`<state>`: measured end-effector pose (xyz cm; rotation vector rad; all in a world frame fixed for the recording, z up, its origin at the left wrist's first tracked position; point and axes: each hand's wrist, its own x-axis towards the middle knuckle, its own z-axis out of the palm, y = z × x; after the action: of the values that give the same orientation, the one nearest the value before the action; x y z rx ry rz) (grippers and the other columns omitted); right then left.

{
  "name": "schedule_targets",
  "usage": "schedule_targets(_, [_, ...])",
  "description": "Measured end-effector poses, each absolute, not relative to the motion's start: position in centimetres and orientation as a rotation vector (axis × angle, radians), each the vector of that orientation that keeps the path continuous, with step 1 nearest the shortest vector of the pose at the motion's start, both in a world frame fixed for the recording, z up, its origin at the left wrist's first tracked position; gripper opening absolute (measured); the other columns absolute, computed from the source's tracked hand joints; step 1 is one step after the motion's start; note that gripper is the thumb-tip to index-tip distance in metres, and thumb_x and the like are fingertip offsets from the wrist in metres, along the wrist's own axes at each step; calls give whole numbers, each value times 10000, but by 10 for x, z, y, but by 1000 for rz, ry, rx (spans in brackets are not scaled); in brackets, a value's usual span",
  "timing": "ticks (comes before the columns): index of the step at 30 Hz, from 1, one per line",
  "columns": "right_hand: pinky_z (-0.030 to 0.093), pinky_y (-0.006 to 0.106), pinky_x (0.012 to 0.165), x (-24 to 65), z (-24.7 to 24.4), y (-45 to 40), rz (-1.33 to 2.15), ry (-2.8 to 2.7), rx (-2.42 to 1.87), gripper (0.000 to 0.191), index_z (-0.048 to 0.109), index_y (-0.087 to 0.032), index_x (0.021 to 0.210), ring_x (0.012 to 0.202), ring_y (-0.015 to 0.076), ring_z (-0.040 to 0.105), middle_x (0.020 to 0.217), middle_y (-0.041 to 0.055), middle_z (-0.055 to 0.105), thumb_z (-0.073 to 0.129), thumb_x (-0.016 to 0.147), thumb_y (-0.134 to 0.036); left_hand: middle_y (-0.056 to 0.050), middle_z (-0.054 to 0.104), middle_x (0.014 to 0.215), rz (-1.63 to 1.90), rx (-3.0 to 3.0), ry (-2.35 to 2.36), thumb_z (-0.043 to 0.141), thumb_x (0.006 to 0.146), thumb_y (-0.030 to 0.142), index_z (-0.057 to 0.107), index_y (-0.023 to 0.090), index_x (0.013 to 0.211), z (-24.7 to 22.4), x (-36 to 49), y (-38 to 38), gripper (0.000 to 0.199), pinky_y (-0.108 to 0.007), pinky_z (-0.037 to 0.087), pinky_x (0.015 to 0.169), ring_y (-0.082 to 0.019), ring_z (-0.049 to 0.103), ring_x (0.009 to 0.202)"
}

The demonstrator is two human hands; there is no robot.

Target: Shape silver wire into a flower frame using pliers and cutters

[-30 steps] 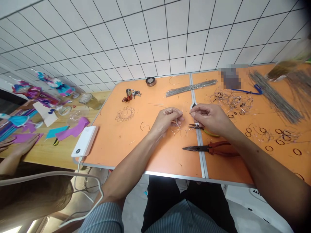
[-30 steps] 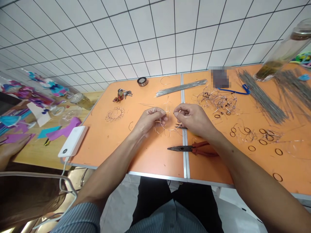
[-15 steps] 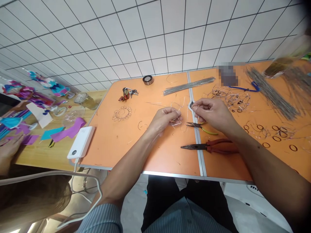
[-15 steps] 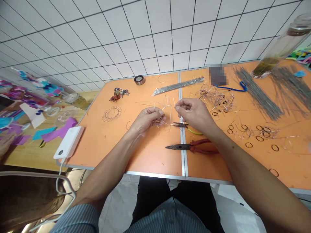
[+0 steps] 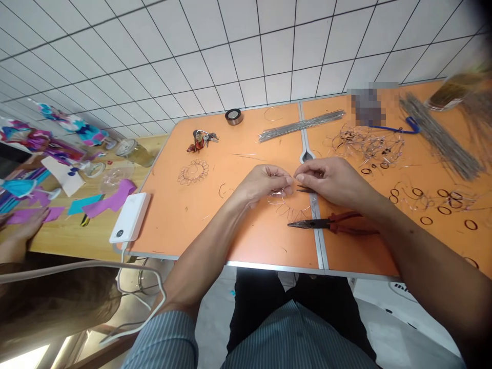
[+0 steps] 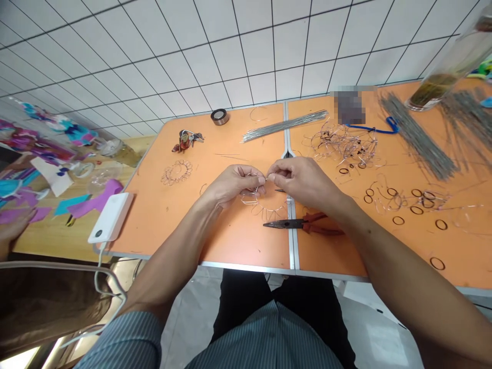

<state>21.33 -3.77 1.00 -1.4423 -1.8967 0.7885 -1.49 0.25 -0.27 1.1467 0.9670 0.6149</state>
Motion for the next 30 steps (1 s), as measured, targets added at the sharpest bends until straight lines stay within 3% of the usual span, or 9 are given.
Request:
schedule_targets(4, [520,391,796,214,19,-41,508,-1763,-1478,145,834,-256,977,892,252,743,1009,50,855,700,1002,-306,-68,798,736,716,1103,1023,900,842,233,801,135,804,-2,-17,6,144,-246,585,665,-128,713,658])
schedule_targets(14, [375,375,681,188,22,-60,362,-2040,-1741,120,812,-276,918,852,251,710,920,23,827,757,1004,-339,-51,794,731,901,1029,997,933,817,280,756,149,770,-1,-16,9,225,-224,549,613,-102,661,602])
schedule_targets(21, [528,468,865,216,28,-44,201,-1717,-1622,118,820,-264,974,993,326,762,1050,93,842,706,1003,-265,-57,812,772,985,1005,977,1013,755,369,777,150,821,-7,-19,13,329,-215,538,604,-102,676,620])
schedule_targets(26, [589,488,937,228,20,-31,541,-1611,-1566,145,863,-252,1035,1009,310,779,1095,88,868,794,945,-341,-54,816,792,931,942,920,1072,699,398,772,149,835,-3,-20,11,414,-221,581,633,-106,698,631])
schedule_targets(30, [558,401,788,227,19,-30,768,-1566,-1550,142,868,-253,888,866,256,738,906,49,848,802,945,-365,-51,814,789,900,939,915,1068,712,392,773,153,838,-1,-18,8,400,-227,587,652,-108,701,641])
